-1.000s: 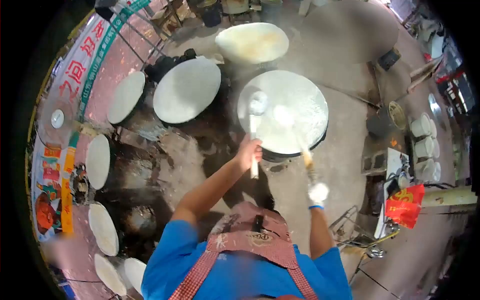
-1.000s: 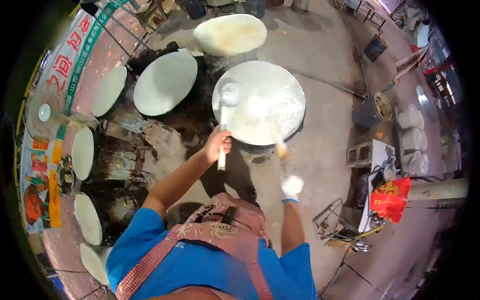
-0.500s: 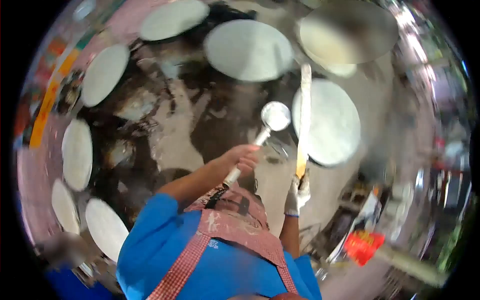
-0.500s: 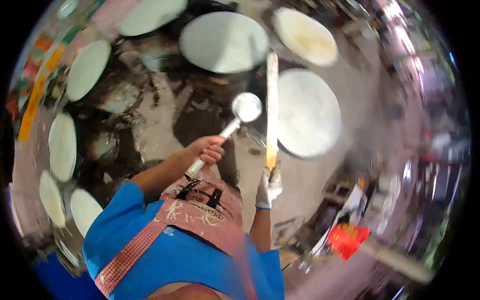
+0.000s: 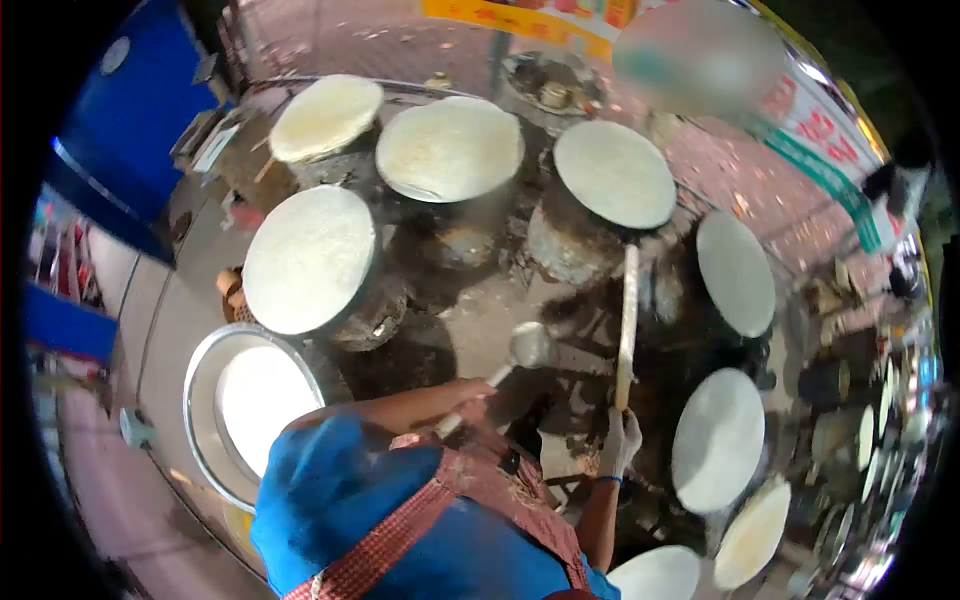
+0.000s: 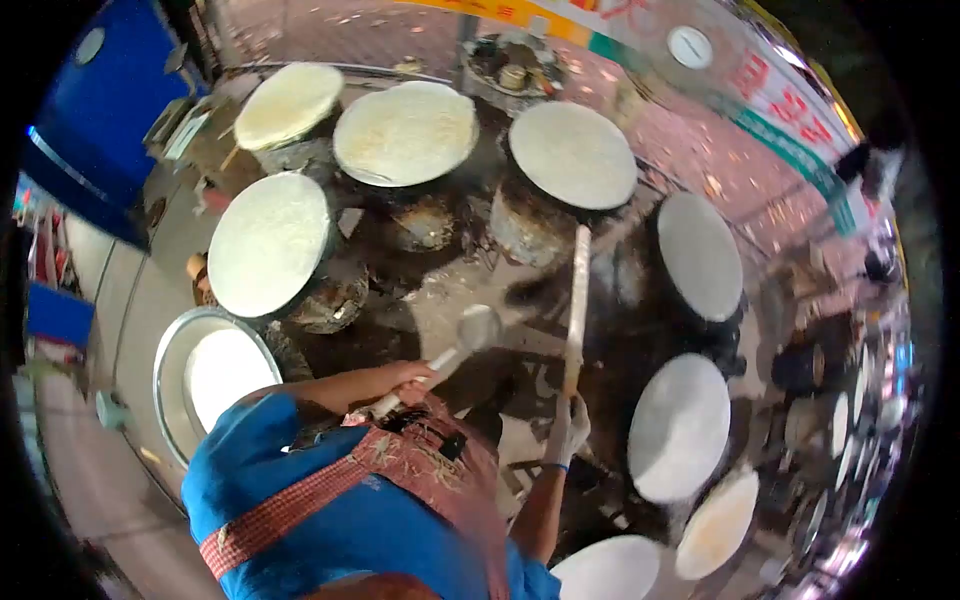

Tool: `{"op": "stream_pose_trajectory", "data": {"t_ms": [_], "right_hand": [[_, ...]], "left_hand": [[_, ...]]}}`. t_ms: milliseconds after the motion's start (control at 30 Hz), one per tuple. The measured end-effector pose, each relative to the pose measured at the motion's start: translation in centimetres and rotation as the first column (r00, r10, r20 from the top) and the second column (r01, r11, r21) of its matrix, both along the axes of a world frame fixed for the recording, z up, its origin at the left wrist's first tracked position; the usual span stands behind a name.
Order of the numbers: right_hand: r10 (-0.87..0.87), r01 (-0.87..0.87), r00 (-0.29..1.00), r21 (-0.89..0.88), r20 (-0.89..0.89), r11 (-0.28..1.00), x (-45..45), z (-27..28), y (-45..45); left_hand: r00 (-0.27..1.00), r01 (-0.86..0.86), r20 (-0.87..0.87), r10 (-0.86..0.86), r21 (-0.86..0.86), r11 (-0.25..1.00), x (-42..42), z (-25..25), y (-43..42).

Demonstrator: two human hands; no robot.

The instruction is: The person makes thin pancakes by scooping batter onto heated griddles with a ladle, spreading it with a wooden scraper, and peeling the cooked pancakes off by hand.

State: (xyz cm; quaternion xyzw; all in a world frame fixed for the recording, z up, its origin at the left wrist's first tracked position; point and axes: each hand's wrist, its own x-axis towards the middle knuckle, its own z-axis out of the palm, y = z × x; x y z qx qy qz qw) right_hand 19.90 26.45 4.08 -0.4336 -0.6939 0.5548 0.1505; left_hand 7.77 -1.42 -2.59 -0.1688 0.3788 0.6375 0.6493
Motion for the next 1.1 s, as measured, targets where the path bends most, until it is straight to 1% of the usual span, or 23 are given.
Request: {"op": "stream_pose_trajectory", "data": {"t_ms": [33,67,100,167,200,233,300,333,367,467,500,533,567,600,700,733,767,833,900,933,967,1033,1100], "right_hand": [[0.048,-0.05,0.998,0.033,0.045,0.998,-2.5,-0.7,0.6],[0.237,-0.236,0.971,0.137,0.008,0.962,-5.0,-1.8,1.8],[0.306,-0.323,0.944,0.151,0.125,0.934,-7.9,-0.2,1.5],[0.509,-0.514,0.849,0.444,0.143,0.734,-13.5,-5.6,4.8],[0.545,-0.532,0.828,0.498,0.133,0.685,-16.5,-6.1,5.7],[0.581,-0.544,0.805,0.547,0.125,0.637,-19.6,-6.0,6.1],[0.528,-0.589,0.803,0.51,0.277,0.627,-25.2,-4.8,6.4],[0.537,-0.607,0.786,0.553,0.307,0.571,-28.0,-4.5,6.7],[0.541,-0.625,0.767,0.59,0.344,0.511,-30.2,-4.4,7.0],[0.497,-0.747,0.649,0.608,0.576,0.271,-33.5,-4.4,7.6],[0.46,-0.783,0.606,0.589,0.648,0.202,-33.5,-4.9,7.8],[0.459,-0.766,0.593,0.638,0.661,0.071,-32.9,-6.5,8.6],[0.509,-0.767,0.541,0.641,0.67,-0.028,-31.8,-5.6,8.6],[0.566,-0.751,0.512,0.656,0.646,-0.069,-30.4,-5.5,8.7],[0.695,-0.733,0.389,0.66,0.605,-0.164,-29.2,-6.8,6.6],[0.764,-0.644,0.417,0.753,0.493,-0.134,-29.9,-7.6,5.0],[0.78,-0.77,0.355,0.634,0.515,-0.069,-30.9,-6.2,2.5],[0.739,-0.828,0.336,0.557,0.584,-0.064,-33.7,-6.1,-2.4],[0.679,-0.866,0.275,0.482,0.68,-0.132,-37.5,-5.8,-8.0],[0.756,-0.814,0.298,0.569,0.583,-0.118,-39.2,-6.4,-10.4],[0.749,-0.765,0.32,0.624,0.58,-0.157,-41.3,-7.4,-12.9],[0.791,-0.697,0.321,0.695,0.521,-0.174,-44.9,-6.5,-17.5],[0.879,-0.536,0.366,0.841,0.304,-0.067,-47.3,-6.1,-21.2]], "left_hand": [[0.996,-0.056,0.065,0.055,0.02,0.998,-0.4,-0.5,-1.6],[0.994,-0.103,-0.042,0.101,-0.054,0.993,-0.6,-0.6,-3.2],[0.98,-0.154,-0.147,0.135,-0.128,0.98,-0.7,0.2,-4.1],[0.878,-0.438,0.176,0.446,-0.081,0.895,-1.0,3.4,-4.6],[0.84,-0.51,0.137,0.526,-0.135,0.85,-0.9,3.8,-4.5],[0.773,-0.599,0.18,0.608,-0.106,0.793,-0.6,3.1,-4.7],[0.617,-0.747,0.222,0.755,-0.137,0.65,-0.1,5.0,-3.7],[0.494,-0.839,0.404,0.77,-0.011,0.544,0.5,4.7,-3.6],[0.424,-0.879,0.517,0.744,0.036,0.476,1.1,4.2,-3.7],[0.215,-0.953,0.563,0.798,-0.057,0.297,2.7,5.1,-2.6],[0.234,-0.959,0.563,0.792,-0.001,0.284,2.9,5.4,-2.4],[0.226,-0.964,0.551,0.803,0.007,0.266,3.0,6.0,-2.2],[0.215,-0.969,0.536,0.816,0.01,0.249,3.3,6.3,-2.3],[0.176,-0.974,0.582,0.794,-0.013,0.226,3.8,6.0,-2.6],[0.124,-0.979,0.649,0.751,-0.042,0.198,4.0,4.7,-3.8],[0.133,-0.978,0.633,0.763,-0.042,0.206,4.0,4.8,-4.2],[0.143,-0.976,0.614,0.776,-0.043,0.214,3.8,5.0,-4.5],[0.157,-0.978,0.577,0.801,-0.022,0.207,3.4,5.8,-5.0],[0.163,-0.979,0.561,0.811,-0.009,0.203,3.7,5.5,-6.1],[0.131,-0.979,0.541,0.831,-0.063,0.195,3.7,6.5,-6.3],[0.148,-0.969,0.465,0.873,-0.108,0.221,3.4,7.5,-6.6],[0.217,-0.962,0.556,0.802,-0.021,0.274,4.9,5.8,-8.0],[0.213,-0.939,0.505,0.836,-0.131,0.319,4.9,6.9,-9.0]]}}
